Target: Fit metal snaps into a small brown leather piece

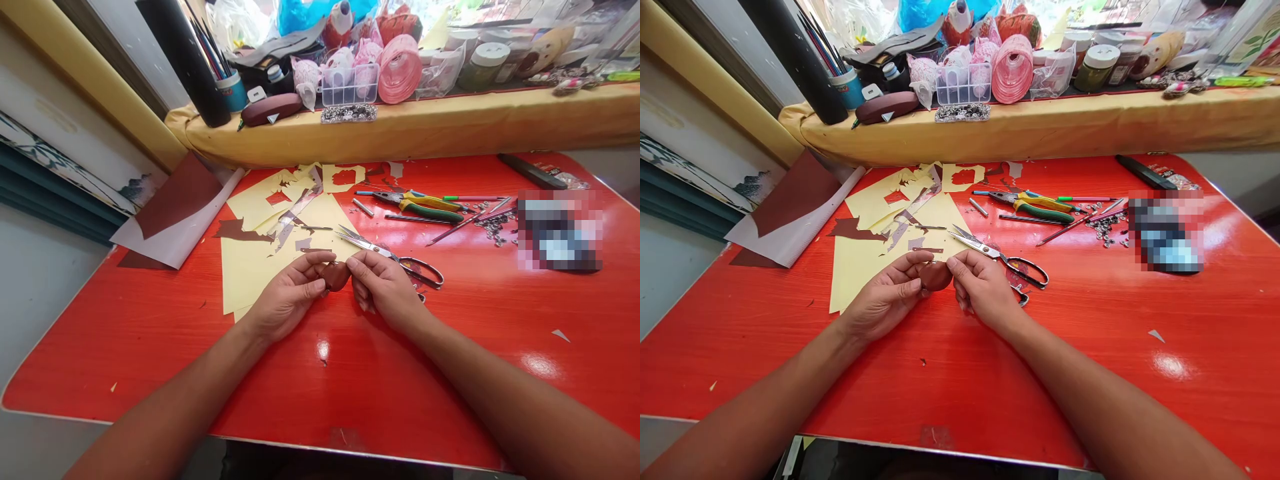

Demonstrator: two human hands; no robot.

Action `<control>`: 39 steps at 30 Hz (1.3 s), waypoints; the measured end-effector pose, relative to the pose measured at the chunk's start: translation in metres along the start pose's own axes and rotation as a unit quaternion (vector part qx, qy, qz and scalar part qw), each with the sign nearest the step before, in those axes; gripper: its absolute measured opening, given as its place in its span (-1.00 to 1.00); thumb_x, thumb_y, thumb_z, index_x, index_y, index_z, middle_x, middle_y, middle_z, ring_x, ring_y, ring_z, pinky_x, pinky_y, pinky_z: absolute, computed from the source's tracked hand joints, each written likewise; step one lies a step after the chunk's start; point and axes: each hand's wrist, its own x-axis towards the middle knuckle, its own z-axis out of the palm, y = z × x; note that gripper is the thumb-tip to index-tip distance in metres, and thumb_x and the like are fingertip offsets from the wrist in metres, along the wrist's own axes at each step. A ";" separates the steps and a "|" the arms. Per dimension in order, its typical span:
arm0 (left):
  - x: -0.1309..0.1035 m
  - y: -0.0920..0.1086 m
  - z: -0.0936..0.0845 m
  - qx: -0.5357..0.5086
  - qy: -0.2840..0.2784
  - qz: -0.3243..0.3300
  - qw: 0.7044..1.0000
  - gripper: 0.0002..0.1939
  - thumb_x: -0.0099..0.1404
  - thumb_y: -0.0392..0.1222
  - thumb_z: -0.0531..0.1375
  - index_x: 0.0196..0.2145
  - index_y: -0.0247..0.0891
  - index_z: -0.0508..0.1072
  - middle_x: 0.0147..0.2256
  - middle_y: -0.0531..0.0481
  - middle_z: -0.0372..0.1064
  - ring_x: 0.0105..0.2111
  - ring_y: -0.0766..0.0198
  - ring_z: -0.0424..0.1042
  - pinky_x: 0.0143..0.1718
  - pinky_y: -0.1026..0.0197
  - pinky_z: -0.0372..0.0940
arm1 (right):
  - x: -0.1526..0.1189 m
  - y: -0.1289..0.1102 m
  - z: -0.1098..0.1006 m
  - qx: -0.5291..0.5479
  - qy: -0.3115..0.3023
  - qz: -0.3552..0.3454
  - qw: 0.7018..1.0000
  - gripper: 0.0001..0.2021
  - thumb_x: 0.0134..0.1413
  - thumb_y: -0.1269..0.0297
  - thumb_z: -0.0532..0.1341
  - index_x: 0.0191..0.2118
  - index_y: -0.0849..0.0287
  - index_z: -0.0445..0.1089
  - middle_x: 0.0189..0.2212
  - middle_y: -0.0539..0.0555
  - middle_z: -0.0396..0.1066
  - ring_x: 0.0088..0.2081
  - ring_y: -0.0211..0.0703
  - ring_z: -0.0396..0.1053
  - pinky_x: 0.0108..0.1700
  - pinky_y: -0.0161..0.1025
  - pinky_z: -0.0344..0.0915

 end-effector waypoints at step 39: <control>-0.010 0.006 0.002 0.373 0.115 0.236 0.890 -0.69 0.42 -0.18 0.34 0.09 -0.11 0.54 -0.20 0.01 0.48 -0.15 0.22 0.48 0.04 0.06 0.37 | -0.001 0.001 0.001 0.010 0.041 -0.005 0.999 -0.62 0.30 -0.11 0.27 -0.05 0.12 0.36 -0.63 -0.19 0.27 -0.72 -0.32 0.20 -0.70 -0.38 0.09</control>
